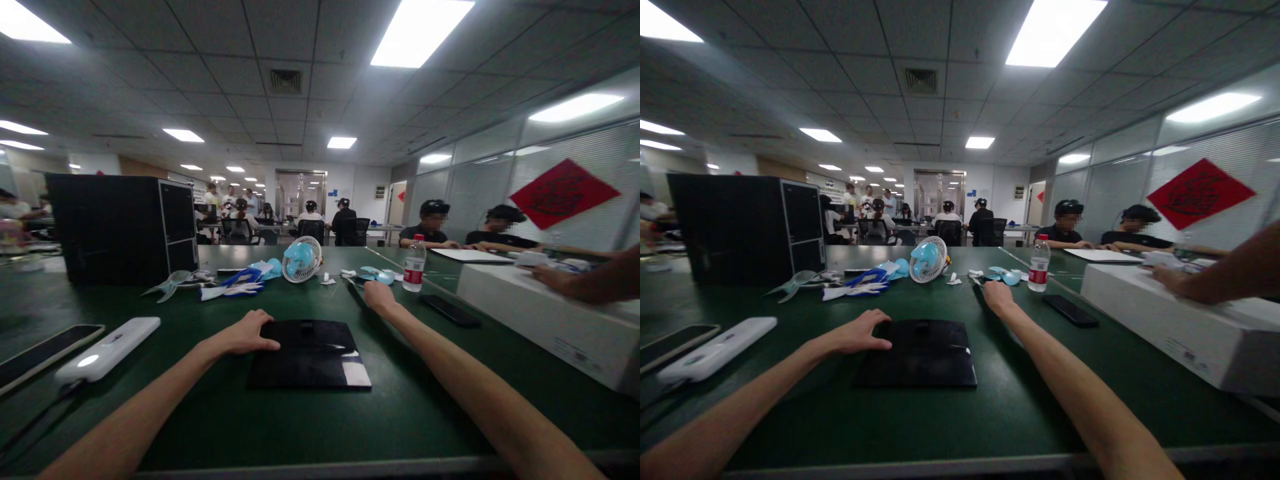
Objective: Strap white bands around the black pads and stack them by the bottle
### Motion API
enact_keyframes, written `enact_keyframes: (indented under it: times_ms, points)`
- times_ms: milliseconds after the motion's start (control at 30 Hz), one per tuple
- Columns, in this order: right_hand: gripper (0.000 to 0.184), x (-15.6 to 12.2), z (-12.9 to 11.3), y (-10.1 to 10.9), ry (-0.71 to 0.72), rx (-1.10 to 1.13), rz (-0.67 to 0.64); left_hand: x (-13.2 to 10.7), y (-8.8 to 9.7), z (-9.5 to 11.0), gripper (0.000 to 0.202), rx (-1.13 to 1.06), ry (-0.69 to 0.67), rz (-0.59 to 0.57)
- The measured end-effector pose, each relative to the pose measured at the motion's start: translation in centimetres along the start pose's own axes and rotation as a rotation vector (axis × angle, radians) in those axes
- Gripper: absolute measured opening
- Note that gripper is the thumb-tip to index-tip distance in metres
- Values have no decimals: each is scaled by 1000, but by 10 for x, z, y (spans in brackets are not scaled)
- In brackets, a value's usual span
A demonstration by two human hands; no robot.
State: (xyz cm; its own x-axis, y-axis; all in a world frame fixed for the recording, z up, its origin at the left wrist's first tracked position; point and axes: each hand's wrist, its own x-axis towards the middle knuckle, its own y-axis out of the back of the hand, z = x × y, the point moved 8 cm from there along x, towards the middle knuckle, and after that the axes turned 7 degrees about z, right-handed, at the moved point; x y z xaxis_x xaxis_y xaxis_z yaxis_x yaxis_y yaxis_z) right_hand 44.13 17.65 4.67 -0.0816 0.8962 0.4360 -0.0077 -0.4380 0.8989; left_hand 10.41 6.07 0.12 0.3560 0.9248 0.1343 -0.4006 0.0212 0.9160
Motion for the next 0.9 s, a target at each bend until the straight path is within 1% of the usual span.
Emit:
enact_keyframes:
  times_ms: [133,267,333,400,433,467,533,600,667,700,767,833,900]
  points:
    - [32,-1,20,38,-48,-62,111,3,0,-4,84,13,-17,22]
    - [30,-9,32,84,-81,-69,276,2,-1,-6,82,-4,-8,16]
    - [30,-17,30,103,-73,-13,340,1,-2,-5,83,-14,-6,15]
    - [28,-28,23,118,-35,96,378,2,0,-5,83,-30,-11,35]
    - [27,-35,18,124,-5,171,390,3,3,-5,82,-40,-14,71]
    - [25,-41,11,129,28,255,393,4,10,-6,79,-52,-15,132]
    - [24,-52,-3,135,96,437,359,6,30,-8,72,-82,-19,327]
    - [25,-62,-18,135,145,627,277,5,53,-9,66,-123,-28,544]
    - [27,-70,-33,131,169,806,168,0,71,-9,63,-180,-33,687]
    - [27,-73,-40,128,179,885,116,-2,77,-8,63,-212,-35,725]
    - [27,-79,-55,122,204,1001,27,-6,83,-3,63,-295,-51,731]
    - [28,-85,-68,116,233,1061,-43,-10,82,6,61,-379,-88,663]
    - [28,-88,-77,111,245,1079,-95,-13,80,16,59,-382,-108,596]
